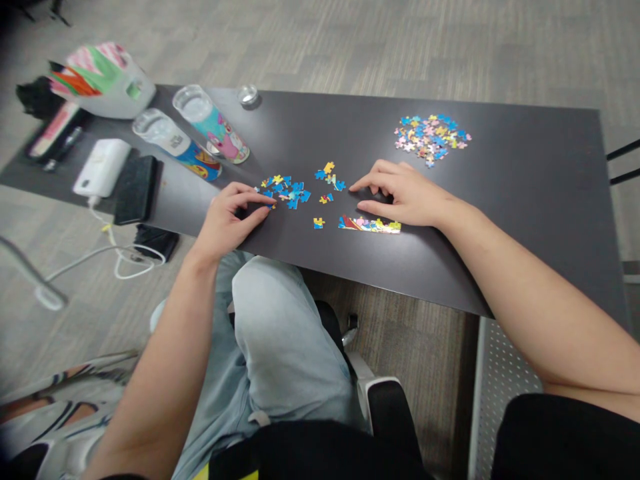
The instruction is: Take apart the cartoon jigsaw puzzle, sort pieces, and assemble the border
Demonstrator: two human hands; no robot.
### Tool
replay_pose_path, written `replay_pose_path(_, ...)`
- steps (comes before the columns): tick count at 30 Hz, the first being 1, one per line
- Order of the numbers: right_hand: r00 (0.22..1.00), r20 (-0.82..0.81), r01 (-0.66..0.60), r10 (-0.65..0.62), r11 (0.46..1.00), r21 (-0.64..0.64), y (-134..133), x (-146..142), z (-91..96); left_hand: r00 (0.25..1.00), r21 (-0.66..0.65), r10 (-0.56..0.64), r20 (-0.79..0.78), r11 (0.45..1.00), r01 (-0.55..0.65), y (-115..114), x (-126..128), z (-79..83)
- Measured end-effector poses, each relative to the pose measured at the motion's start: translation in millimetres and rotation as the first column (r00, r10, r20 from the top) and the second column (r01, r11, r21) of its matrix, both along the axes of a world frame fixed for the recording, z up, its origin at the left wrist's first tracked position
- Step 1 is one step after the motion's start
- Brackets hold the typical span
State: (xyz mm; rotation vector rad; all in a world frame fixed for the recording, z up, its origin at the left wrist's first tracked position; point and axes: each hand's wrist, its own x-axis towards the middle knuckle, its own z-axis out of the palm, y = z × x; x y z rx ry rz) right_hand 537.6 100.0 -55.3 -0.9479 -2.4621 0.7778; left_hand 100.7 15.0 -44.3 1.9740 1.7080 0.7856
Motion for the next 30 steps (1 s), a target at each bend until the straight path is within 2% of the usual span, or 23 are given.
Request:
replay_pose_path(7, 1.000, -0.017, 0.007, -0.007, 1.000, 0.000, 0.5, -0.1, -2.3, 0.998, 0.015, 0.053, -0.017, 0.999, -0.053, -1.2, 3.7, -1.5)
replay_pose_path(14, 1.000, -0.027, -0.002, 0.002, 1.000, 0.014, 2.4, 2.6, -8.1, 1.000, -0.008, -0.024, 0.009, 1.000, 0.024, 0.8, 3.8, 0.3)
replay_pose_path(17, 1.000, -0.030, -0.003, 0.003, 1.000, 0.020, 2.6, 2.9, -9.0, 0.997, 0.009, 0.037, 0.068, 0.999, -0.038, -0.2, 4.2, 0.2)
replay_pose_path(19, 1.000, -0.029, 0.000, 0.001, 1.000, 0.019, 2.6, 2.4, -8.8, 0.996, 0.029, 0.073, 0.055, 0.997, -0.075, -1.7, 4.9, -1.0)
replay_pose_path(22, 0.999, -0.039, -0.001, 0.001, 1.000, 0.017, 2.8, 1.4, -7.9, 0.997, 0.054, 0.072, -0.003, 0.996, -0.072, -3.1, 5.5, -3.9)
replay_pose_path(27, 0.999, -0.037, -0.007, 0.007, 1.000, 0.019, 3.1, 0.8, -6.5, 0.995, 0.076, 0.090, 0.045, 0.993, -0.094, -5.7, 8.6, -4.9)
replay_pose_path(30, 0.999, -0.036, -0.006, 0.006, 1.000, 0.013, 3.3, 1.2, -6.5, 0.996, 0.061, 0.092, 0.012, 0.994, -0.093, -11.5, 14.6, -3.1)
